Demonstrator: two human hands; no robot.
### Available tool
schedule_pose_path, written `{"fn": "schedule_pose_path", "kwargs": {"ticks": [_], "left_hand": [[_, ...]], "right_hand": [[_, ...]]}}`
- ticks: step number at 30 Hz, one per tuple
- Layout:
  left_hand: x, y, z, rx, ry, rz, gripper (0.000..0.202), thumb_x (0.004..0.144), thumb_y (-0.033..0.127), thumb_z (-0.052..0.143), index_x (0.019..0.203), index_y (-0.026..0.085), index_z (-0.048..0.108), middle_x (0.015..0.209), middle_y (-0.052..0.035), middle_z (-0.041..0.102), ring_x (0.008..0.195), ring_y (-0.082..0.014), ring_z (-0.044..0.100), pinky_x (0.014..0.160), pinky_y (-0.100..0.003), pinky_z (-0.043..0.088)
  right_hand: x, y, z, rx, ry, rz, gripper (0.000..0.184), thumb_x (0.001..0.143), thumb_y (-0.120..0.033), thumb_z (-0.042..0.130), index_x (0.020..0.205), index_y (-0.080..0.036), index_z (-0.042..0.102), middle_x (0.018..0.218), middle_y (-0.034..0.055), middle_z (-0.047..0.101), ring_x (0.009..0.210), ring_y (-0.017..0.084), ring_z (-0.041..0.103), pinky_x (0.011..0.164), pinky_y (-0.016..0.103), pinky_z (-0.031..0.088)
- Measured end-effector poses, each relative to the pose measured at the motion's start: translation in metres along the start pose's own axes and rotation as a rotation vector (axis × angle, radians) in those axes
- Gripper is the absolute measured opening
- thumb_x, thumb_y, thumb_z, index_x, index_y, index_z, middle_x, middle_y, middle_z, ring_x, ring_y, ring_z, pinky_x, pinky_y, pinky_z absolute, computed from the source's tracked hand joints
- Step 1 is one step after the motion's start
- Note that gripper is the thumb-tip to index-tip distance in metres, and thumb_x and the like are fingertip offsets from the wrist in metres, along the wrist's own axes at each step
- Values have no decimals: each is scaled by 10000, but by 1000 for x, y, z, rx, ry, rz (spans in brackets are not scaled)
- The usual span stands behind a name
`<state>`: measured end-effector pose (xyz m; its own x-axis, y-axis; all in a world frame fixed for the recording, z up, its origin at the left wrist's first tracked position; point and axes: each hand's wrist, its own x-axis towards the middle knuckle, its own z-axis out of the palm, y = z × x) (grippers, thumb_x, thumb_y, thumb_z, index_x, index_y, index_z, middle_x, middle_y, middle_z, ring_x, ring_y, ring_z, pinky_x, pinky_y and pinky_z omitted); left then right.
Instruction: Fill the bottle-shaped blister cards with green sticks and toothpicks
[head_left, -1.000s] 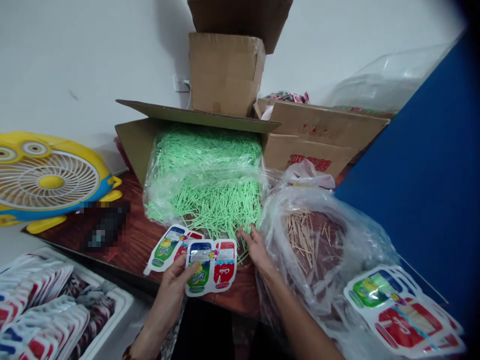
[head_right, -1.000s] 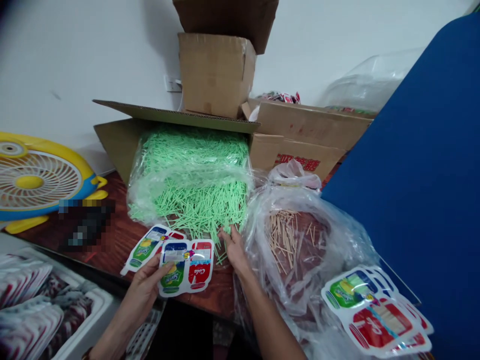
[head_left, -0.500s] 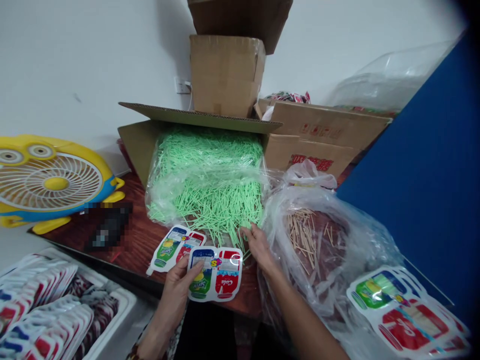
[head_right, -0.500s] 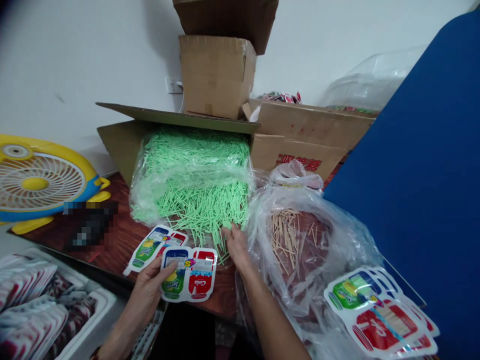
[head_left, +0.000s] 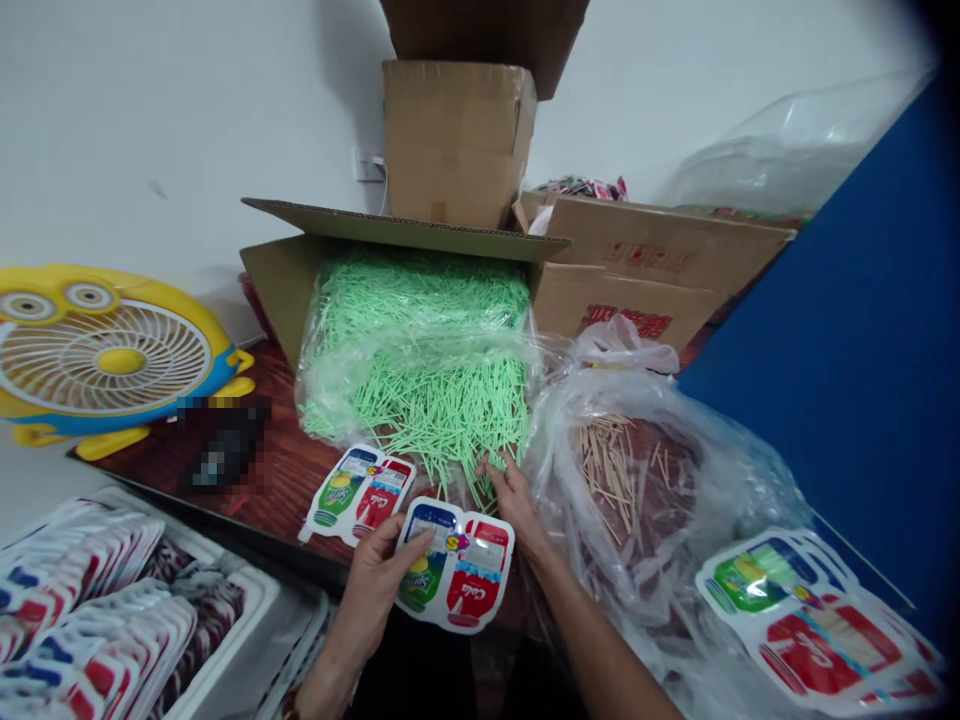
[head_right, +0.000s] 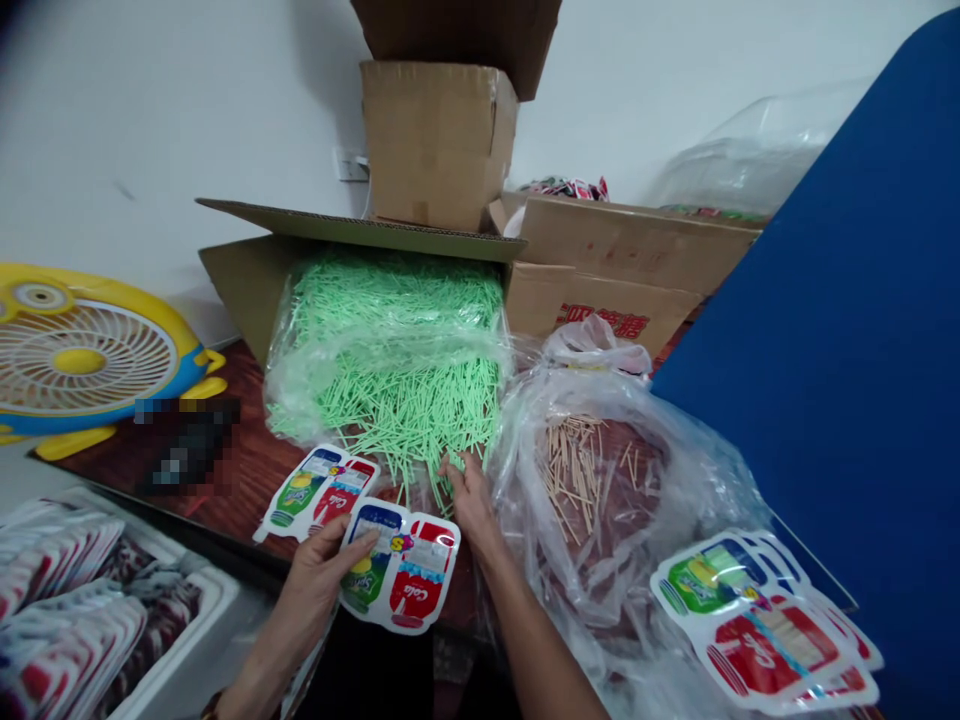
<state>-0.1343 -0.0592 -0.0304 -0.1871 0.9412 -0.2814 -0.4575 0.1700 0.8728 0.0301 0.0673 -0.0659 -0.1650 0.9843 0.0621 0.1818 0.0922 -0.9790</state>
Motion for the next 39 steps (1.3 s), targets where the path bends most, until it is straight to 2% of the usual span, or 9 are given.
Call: {"fn": "schedule_pose_path", "kwargs": {"ticks": [5,10,16,21,26,30,33,36,39], "left_hand": [[2,-5,-6,64,-37,-18,160,689,277,780,775,179,688,682,8,719,612,-174,665,607,-257,534],[-1,-5,-4,63,-31,-35,176,679,297,785,741,175,674,634,14,691,589,-178,659,568,-251,522],[-2,-7,-4,66,-74,-44,172,704,298,768,801,174,696,683,-4,713,615,-182,664,596,-259,525],[-1,-10,-8,86,-75,-38,152,718,289,759,802,173,706,678,-3,711,628,-183,664,615,-264,523],[-4,-9,-5,137,-100,-26,175,706,305,764,794,164,710,717,-25,732,637,-190,665,613,-261,520],[-5,-9,1,116,-111,-41,170,704,311,764,747,168,681,693,-15,729,594,-171,654,568,-238,511],[-4,-8,3,84,-108,-63,168,708,302,764,738,168,667,666,-5,720,581,-167,655,560,-235,510],[-4,-5,5,83,-129,-90,169,720,301,756,774,157,687,669,-19,727,599,-178,667,585,-251,523],[-4,-2,8,92,-169,-132,166,723,303,754,767,152,700,663,-29,733,592,-176,664,586,-254,521]], "right_hand": [[-1,4,-1,-28,-3,-69,248,880,-384,454,826,-214,626,1025,41,653,979,201,561,914,302,373],[0,7,-1,-34,20,-78,227,862,-374,494,949,-213,627,1010,41,656,977,204,556,912,312,380],[0,5,0,-53,20,-72,151,819,-344,550,826,-215,629,886,20,634,887,204,547,842,294,388],[-1,8,0,-6,39,-25,231,849,-390,496,819,-216,644,891,14,660,854,197,569,817,292,409],[0,8,-3,70,87,-9,272,859,-410,479,745,-214,628,951,24,685,987,210,574,930,317,363],[0,7,-2,152,84,-4,252,825,-393,516,680,-209,608,1009,44,689,1026,223,583,939,331,375],[-2,0,-2,245,88,-1,215,821,-409,513,813,-220,614,938,34,688,956,213,623,911,341,417],[-9,-15,-3,467,81,64,215,789,-409,570,921,-239,575,786,-2,656,786,203,659,827,352,476],[-20,-33,-5,700,61,108,221,762,-377,632,923,-241,564,784,-1,636,779,206,666,833,365,491]]}}
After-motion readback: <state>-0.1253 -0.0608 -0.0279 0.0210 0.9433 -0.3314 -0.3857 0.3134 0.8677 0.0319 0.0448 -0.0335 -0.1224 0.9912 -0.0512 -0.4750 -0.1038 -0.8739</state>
